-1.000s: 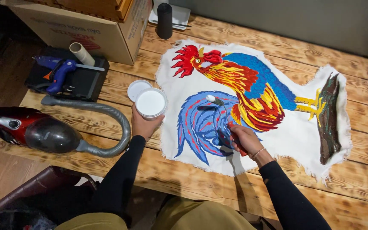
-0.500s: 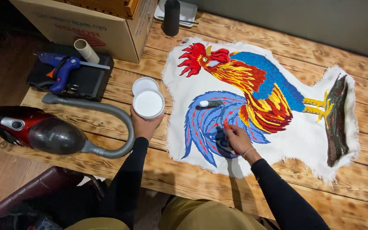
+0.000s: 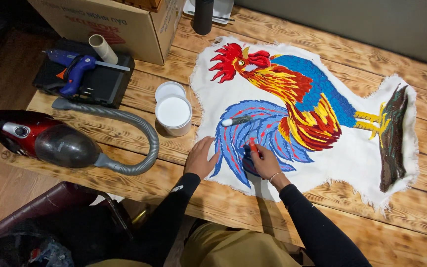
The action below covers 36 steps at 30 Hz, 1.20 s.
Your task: Apply glue to the back of a tufted rug using a small roller.
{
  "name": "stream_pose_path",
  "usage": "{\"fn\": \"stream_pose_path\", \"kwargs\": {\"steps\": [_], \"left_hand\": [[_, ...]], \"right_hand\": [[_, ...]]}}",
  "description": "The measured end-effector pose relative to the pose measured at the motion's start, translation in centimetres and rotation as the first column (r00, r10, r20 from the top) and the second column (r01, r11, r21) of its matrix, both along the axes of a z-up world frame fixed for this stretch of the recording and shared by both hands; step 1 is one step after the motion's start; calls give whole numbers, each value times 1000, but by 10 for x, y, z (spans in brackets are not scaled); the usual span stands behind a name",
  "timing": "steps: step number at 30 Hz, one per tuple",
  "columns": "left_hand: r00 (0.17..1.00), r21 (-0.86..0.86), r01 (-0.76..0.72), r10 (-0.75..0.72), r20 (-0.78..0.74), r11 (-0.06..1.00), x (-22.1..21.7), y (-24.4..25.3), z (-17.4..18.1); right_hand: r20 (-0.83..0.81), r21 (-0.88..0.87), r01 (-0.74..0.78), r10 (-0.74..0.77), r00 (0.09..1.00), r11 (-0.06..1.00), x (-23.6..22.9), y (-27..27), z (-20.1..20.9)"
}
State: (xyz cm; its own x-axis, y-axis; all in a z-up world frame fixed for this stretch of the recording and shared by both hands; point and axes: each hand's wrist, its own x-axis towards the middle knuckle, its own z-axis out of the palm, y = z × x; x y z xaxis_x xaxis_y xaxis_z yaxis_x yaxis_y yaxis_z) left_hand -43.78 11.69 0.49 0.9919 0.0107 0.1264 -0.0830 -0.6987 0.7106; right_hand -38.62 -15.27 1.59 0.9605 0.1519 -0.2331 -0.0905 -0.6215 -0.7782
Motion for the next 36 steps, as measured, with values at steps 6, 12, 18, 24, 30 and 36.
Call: {"fn": "stream_pose_path", "kwargs": {"steps": [6, 12, 18, 24, 30, 36], "left_hand": [[945, 362, 219, -105, -309, 906, 1, 13, -4], [923, 395, 269, -117, -368, 879, -1, 24, 3], [856, 448, 371, -113, -504, 813, -3, 23, 33], [882, 458, 319, -84, -463, 830, -9, 25, 20], [892, 484, 301, -63, -448, 822, -14, 26, 23], [859, 491, 351, -65, -508, 797, -14, 30, 24]], "right_hand": [[-58, -19, -8, 7, 998, 1000, -26, 10, 34], [-26, -55, -59, 58, 998, 997, -48, -16, 9], [5, -31, -85, 85, 996, 996, -52, -18, 7], [19, -26, -69, 69, 997, 997, -43, 19, 16], [-16, -94, -64, 62, 998, 994, -57, 23, 30], [-30, -71, -61, 59, 998, 996, -88, 13, 36]]}}
